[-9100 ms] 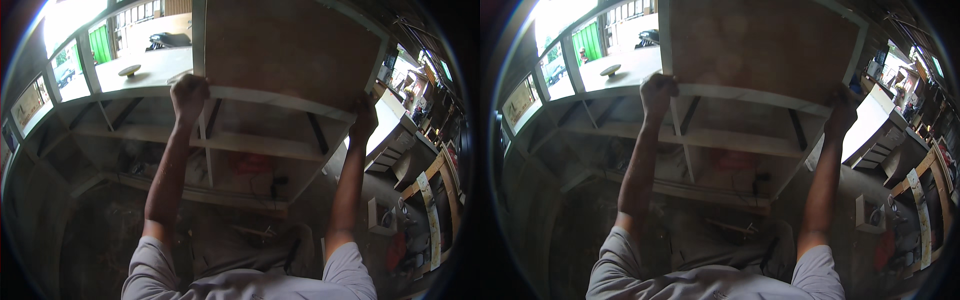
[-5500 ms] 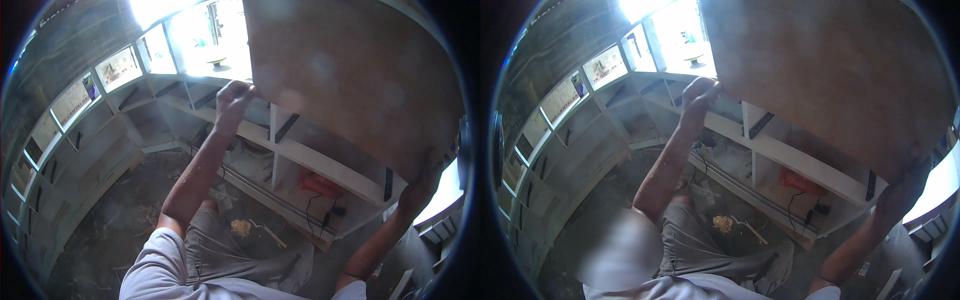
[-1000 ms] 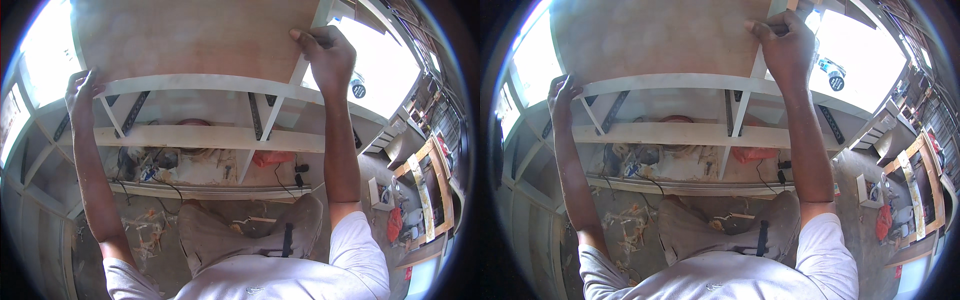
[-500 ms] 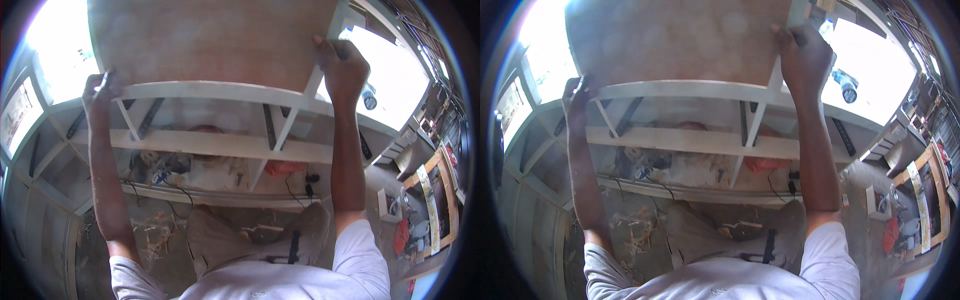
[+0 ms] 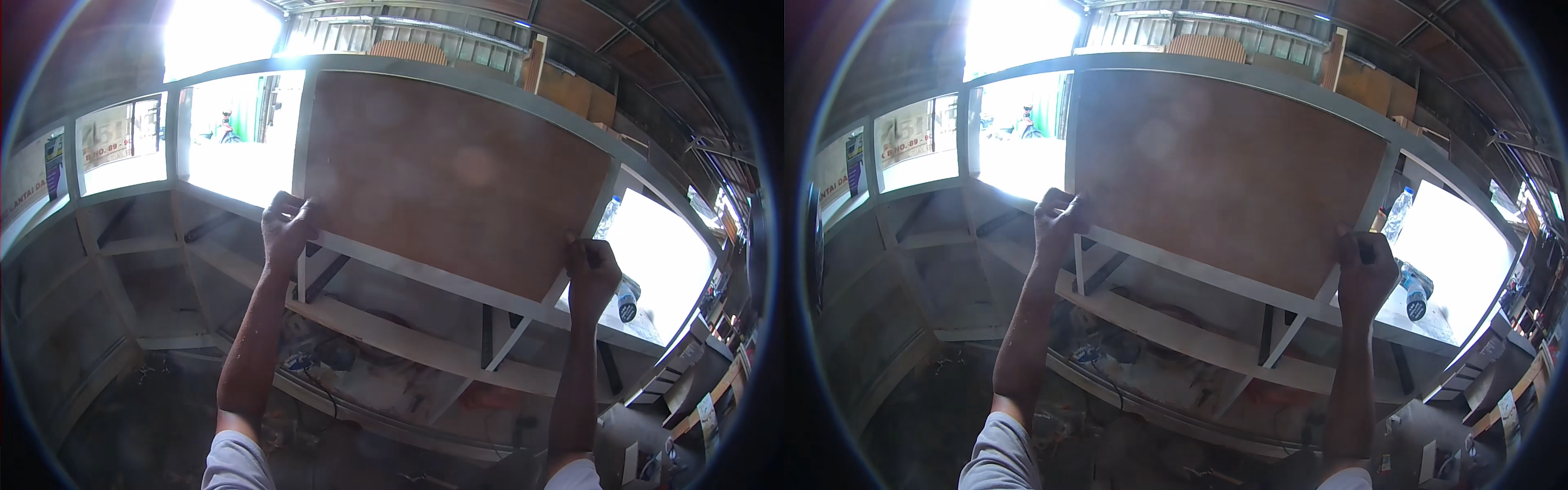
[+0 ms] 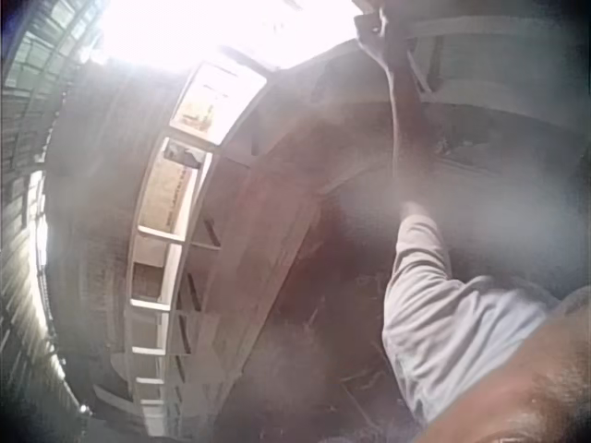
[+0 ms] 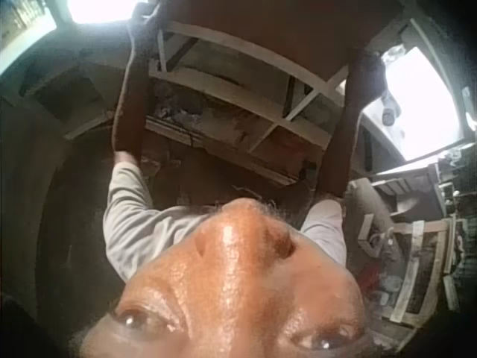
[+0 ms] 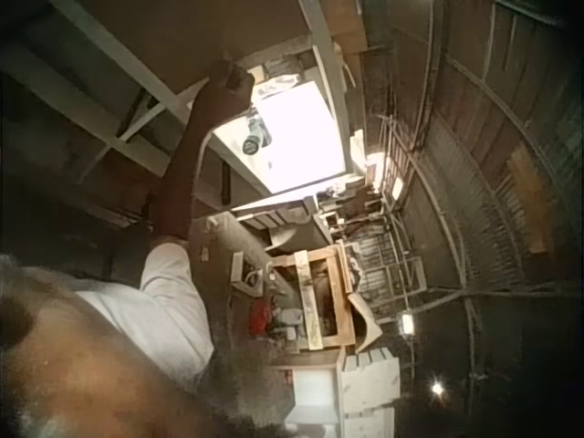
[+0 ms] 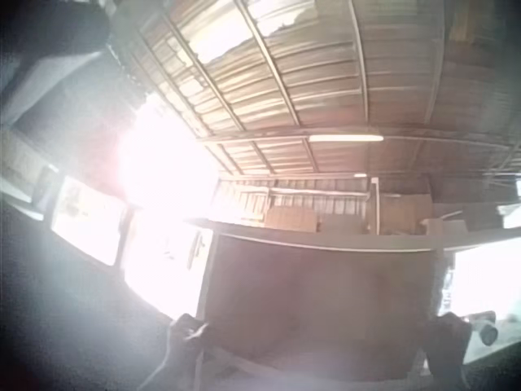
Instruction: The person uses a drill and a grinder to prepare a metal strip, then fits a wooden panel into a shelf frame by hand.
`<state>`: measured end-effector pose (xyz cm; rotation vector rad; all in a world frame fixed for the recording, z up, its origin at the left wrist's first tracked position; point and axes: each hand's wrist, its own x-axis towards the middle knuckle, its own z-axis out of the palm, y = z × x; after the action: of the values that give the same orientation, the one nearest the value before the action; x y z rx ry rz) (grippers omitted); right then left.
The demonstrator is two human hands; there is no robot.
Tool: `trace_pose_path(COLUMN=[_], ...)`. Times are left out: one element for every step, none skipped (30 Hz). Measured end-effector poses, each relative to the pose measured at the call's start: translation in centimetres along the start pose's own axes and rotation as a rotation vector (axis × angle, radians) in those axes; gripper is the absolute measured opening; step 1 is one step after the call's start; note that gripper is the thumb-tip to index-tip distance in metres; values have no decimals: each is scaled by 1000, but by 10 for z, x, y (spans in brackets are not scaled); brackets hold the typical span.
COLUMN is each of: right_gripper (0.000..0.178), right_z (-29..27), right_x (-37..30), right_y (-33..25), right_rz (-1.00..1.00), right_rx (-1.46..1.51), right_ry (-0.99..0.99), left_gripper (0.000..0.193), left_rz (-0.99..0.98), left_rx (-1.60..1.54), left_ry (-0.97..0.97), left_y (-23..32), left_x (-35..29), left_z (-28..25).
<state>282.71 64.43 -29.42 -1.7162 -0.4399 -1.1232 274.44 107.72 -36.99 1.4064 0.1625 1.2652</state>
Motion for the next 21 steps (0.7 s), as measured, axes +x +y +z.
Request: trace_pose_path(right_gripper=[32,32,32,32,32,32,32,32,32,32,32,33,33,33,33,33,33,33,32,32,31], right_z=[-1,-4,-7,-5,-4,-3,-2,-2,-2,-3,-2,-1,0,1,1,1,0,0,2,4,6], right_x=[0,1,3,3,3,4,4,4,4,4,5,5,4,5,5,5,5,6,6,5,3], right_y=[0,5,12,15,14,12,12,10,9,8,9,10,11,10,10,10,12,13,16,18,21], right_rz=[-11,-16,-44,-68,-70,-57,-41,-42,-21,-2,-5,-5,-3,-3,4,12,13,14,15,16,-19], right_rx=[6,1,-27,-38,-31,-32,-34,-31,2,31,30,53,78,79,85,86,87,110,127,124,132], right_ry=[10,13,30,42,41,42,42,40,35,32,34,46,57,57,64,69,68,75,81,79,90], left_gripper=[20,20,20,21,21,21,22,22,23,24,24,25,26,26,27,27,27,27,28,28,27], left_rz=[2,2,-17,-29,-23,-12,-4,-2,-5,-8,-7,1,9,10,30,46,46,40,28,25,18], left_rx=[-20,-27,-17,7,9,-2,-10,-8,-55,-106,-109,-91,-69,-69,-112,-155,-153,-163,-175,-175,-173], left_ry=[-12,-13,0,20,25,16,7,10,24,36,35,68,102,103,85,66,65,71,75,74,82], left_y=[-1,-1,0,4,5,4,3,4,5,5,4,2,1,-1,-2,-4,-4,-2,-5,-9,-13], left_x=[0,-2,-5,-6,-5,-3,-2,-3,-4,-4,-4,-3,-3,-2,0,0,0,0,0,0,-1], left_z=[2,6,12,10,8,7,5,5,6,8,9,11,11,11,9,9,9,10,11,12,12])
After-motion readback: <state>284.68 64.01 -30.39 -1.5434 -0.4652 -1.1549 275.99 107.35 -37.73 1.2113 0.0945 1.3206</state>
